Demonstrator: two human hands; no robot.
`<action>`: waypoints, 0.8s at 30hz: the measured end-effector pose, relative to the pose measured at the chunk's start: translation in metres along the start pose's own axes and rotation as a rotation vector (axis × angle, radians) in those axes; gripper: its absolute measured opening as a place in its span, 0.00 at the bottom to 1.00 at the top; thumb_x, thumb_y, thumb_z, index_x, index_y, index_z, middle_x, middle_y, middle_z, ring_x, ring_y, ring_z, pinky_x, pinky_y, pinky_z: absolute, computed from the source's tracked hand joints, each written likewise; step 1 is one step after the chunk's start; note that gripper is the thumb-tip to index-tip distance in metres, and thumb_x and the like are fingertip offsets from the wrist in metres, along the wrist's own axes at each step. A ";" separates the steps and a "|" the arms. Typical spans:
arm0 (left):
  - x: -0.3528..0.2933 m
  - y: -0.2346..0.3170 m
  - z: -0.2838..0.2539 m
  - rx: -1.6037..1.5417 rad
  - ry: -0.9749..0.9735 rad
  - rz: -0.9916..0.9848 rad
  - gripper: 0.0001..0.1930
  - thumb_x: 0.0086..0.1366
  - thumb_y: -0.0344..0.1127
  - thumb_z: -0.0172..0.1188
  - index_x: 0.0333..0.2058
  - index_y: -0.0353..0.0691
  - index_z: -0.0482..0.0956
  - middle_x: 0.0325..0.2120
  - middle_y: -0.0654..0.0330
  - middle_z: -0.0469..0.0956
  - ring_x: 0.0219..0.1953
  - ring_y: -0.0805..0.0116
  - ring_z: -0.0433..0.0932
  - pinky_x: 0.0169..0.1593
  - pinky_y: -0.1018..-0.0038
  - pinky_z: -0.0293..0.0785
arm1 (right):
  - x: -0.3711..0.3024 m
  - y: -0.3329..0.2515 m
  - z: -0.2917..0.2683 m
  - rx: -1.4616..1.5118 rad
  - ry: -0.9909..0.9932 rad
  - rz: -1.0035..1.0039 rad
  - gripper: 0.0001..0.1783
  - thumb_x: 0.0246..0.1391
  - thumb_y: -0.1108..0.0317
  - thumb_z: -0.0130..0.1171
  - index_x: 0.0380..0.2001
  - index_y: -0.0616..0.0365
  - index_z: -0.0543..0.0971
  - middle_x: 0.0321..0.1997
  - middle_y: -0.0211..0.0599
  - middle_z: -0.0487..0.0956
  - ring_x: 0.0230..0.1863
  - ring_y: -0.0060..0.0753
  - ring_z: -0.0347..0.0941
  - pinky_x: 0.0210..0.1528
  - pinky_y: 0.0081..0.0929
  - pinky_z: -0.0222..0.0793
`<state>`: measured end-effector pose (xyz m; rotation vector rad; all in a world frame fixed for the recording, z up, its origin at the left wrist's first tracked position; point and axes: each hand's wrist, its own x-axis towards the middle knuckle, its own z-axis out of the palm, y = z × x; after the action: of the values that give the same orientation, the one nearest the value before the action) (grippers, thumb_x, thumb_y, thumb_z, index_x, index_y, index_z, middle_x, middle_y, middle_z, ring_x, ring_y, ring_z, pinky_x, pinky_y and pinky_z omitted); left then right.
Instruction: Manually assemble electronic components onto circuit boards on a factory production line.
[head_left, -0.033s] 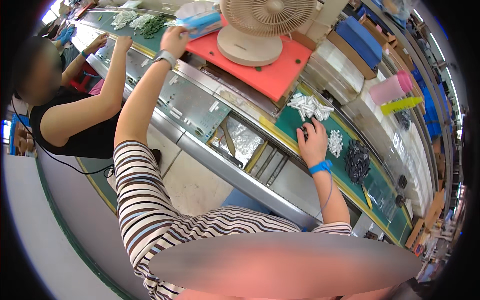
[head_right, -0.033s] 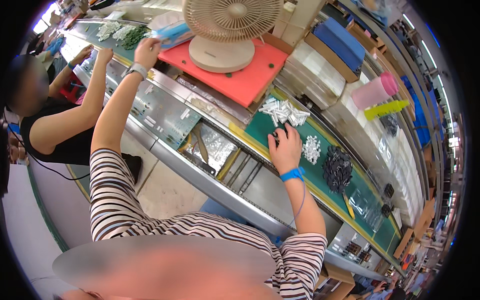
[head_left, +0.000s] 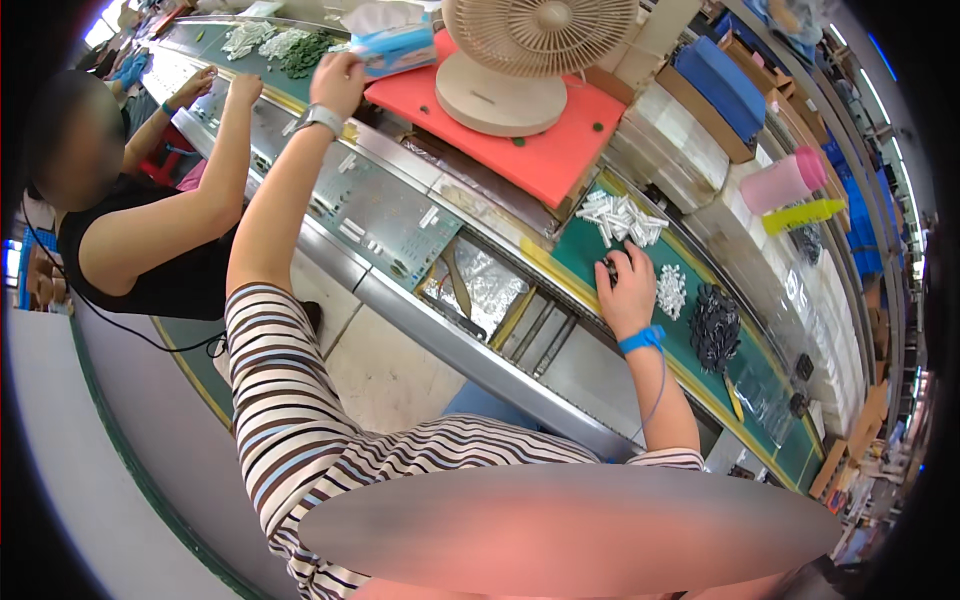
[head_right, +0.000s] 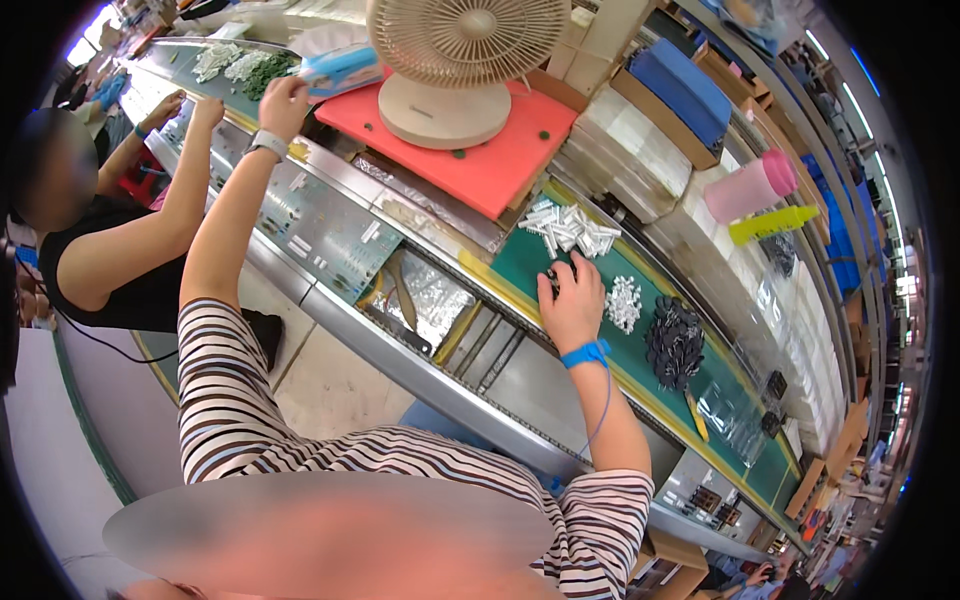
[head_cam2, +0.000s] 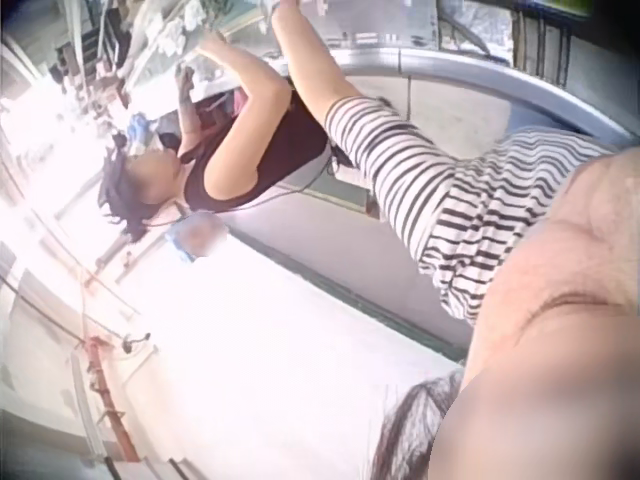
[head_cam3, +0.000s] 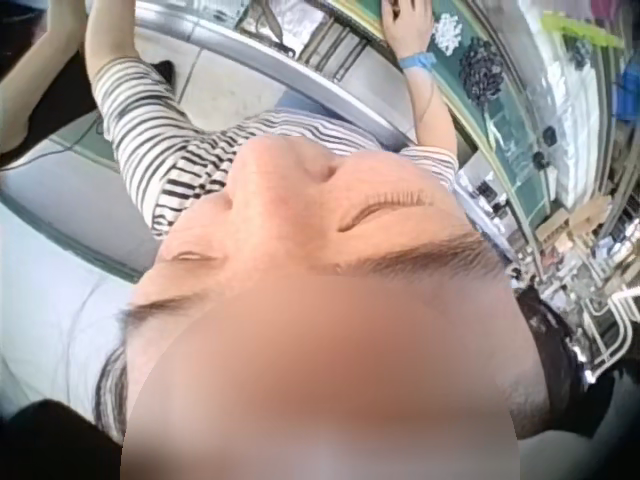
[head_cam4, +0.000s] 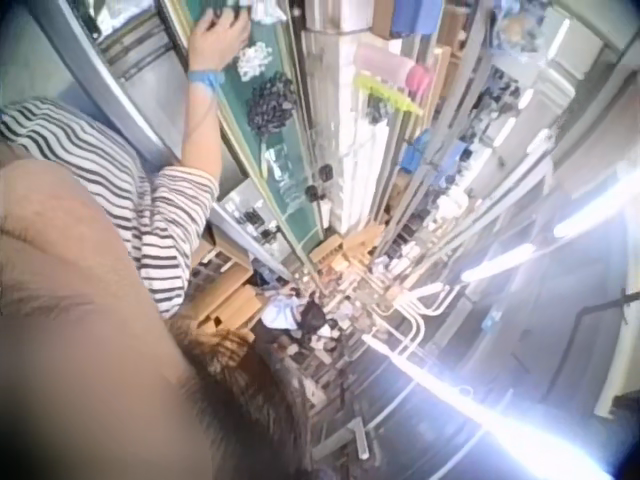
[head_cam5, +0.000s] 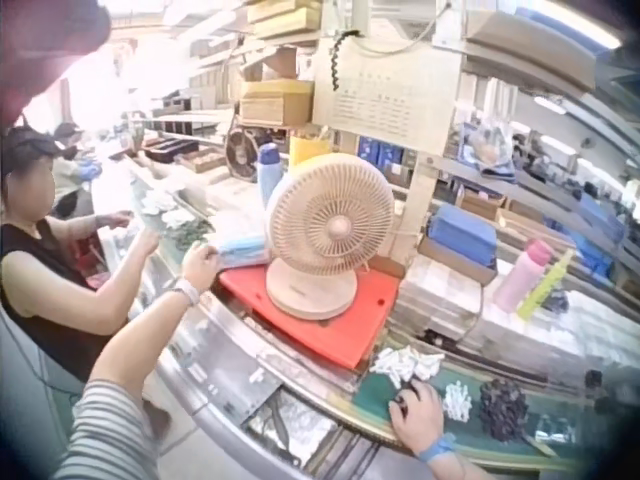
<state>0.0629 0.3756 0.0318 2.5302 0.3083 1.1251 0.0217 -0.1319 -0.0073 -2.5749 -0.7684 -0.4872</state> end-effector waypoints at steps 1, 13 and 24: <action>0.002 -0.012 -0.003 -0.029 0.042 -0.036 0.08 0.55 0.36 0.55 0.31 0.40 0.78 0.31 0.53 0.75 0.35 0.54 0.74 0.40 0.66 0.70 | 0.001 -0.001 0.000 -0.007 -0.017 0.002 0.11 0.45 0.64 0.59 0.31 0.58 0.75 0.48 0.49 0.70 0.49 0.52 0.65 0.50 0.41 0.62; 0.022 -0.024 0.050 -0.209 -0.108 -0.366 0.42 0.43 0.59 0.64 0.55 0.42 0.63 0.51 0.43 0.63 0.54 0.50 0.63 0.57 0.64 0.59 | 0.009 -0.005 -0.002 -0.042 -0.074 -0.010 0.09 0.45 0.67 0.58 0.30 0.59 0.74 0.47 0.49 0.70 0.49 0.52 0.64 0.50 0.41 0.62; 0.016 0.041 0.022 -0.161 -0.359 -0.269 0.14 0.52 0.40 0.60 0.37 0.42 0.74 0.32 0.52 0.77 0.36 0.58 0.76 0.41 0.68 0.72 | 0.004 -0.005 -0.001 -0.059 -0.086 -0.004 0.10 0.46 0.68 0.57 0.32 0.59 0.73 0.48 0.50 0.70 0.50 0.52 0.64 0.52 0.41 0.61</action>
<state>0.0921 0.3384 0.0457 2.3992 0.4259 0.5591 0.0218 -0.1265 -0.0031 -2.6643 -0.7993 -0.4077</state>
